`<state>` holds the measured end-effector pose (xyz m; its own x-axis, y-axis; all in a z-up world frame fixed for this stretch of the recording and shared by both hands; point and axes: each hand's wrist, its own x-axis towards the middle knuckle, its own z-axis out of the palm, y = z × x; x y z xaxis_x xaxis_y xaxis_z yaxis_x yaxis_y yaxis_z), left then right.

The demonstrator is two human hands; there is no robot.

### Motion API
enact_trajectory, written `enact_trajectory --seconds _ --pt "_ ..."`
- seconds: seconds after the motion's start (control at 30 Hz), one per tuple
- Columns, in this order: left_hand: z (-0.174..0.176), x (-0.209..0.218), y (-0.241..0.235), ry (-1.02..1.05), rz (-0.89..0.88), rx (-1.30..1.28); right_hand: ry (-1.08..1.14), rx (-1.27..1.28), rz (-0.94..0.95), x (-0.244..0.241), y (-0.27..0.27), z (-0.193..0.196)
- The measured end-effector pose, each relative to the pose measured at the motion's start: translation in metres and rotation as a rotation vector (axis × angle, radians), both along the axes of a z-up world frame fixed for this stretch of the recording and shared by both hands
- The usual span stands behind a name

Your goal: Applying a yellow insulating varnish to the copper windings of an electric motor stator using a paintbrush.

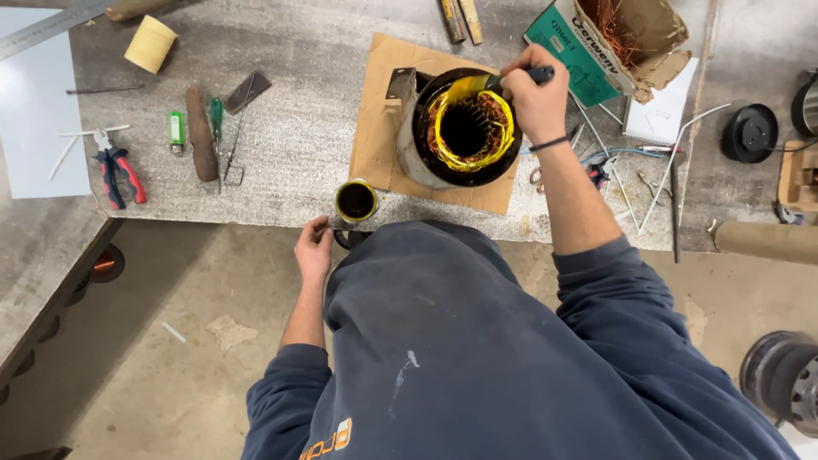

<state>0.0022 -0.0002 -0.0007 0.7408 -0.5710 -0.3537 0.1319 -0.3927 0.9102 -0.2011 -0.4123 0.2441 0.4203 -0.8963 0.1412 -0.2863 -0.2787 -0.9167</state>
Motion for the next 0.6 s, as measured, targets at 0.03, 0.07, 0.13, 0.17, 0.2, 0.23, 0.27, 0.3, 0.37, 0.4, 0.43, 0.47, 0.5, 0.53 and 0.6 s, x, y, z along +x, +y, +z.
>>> enact_trajectory --seconds 0.03,0.07,0.13,0.17,0.2,0.23,0.27,0.3,0.37,0.4,0.43,0.47,0.5,0.53,0.6 --pt "-0.004 0.0 -0.001 0.015 0.011 -0.043 -0.04 0.079 0.04 0.0 0.004 0.007" --pt "-0.008 -0.002 0.0 0.032 0.02 -0.084 -0.078 0.159 0.078 -0.002 0.01 0.013" --pt "-0.006 -0.001 -0.001 0.022 0.027 -0.052 0.006 0.12 0.128 0.001 0.017 0.02" --pt "-0.005 -0.001 -0.001 0.009 0.04 -0.02 0.089 0.081 0.185 0.002 0.021 0.023" --pt "-0.008 0.003 -0.001 0.013 0.031 -0.021 0.092 0.081 0.175 0.0 0.019 0.024" --pt "-0.012 0.006 -0.001 0.014 0.024 -0.052 0.159 -0.132 0.066 -0.003 0.016 0.026" --pt "-0.015 0.011 -0.002 0.015 0.017 -0.086 0.224 -0.347 -0.042 -0.004 0.012 0.028" --pt "-0.018 0.012 -0.003 0.017 0.009 -0.089 0.228 -0.349 -0.051 -0.006 0.012 0.028" --pt "-0.023 0.014 -0.003 0.037 0.01 -0.109 0.146 -0.3 -0.008 -0.011 0.013 0.026" --pt "-0.024 0.015 -0.004 0.038 0.001 -0.11 0.148 -0.301 -0.017 -0.012 0.017 0.029" --pt "-0.025 0.016 -0.004 0.059 0.018 -0.13 0.267 -0.399 -0.005 -0.013 0.021 0.033" --pt "-0.026 0.016 -0.003 0.08 0.036 -0.147 0.387 -0.493 0.009 -0.014 0.027 0.035" --pt "-0.024 0.017 -0.003 0.082 0.027 -0.145 0.391 -0.49 0.002 -0.018 0.029 0.035" --pt "-0.022 0.018 -0.005 0.07 0.022 -0.12 0.433 -0.51 -0.052 -0.02 0.03 0.035" --pt "-0.022 0.02 -0.008 0.06 0.01 -0.094 0.478 -0.526 -0.112 -0.023 0.031 0.039"
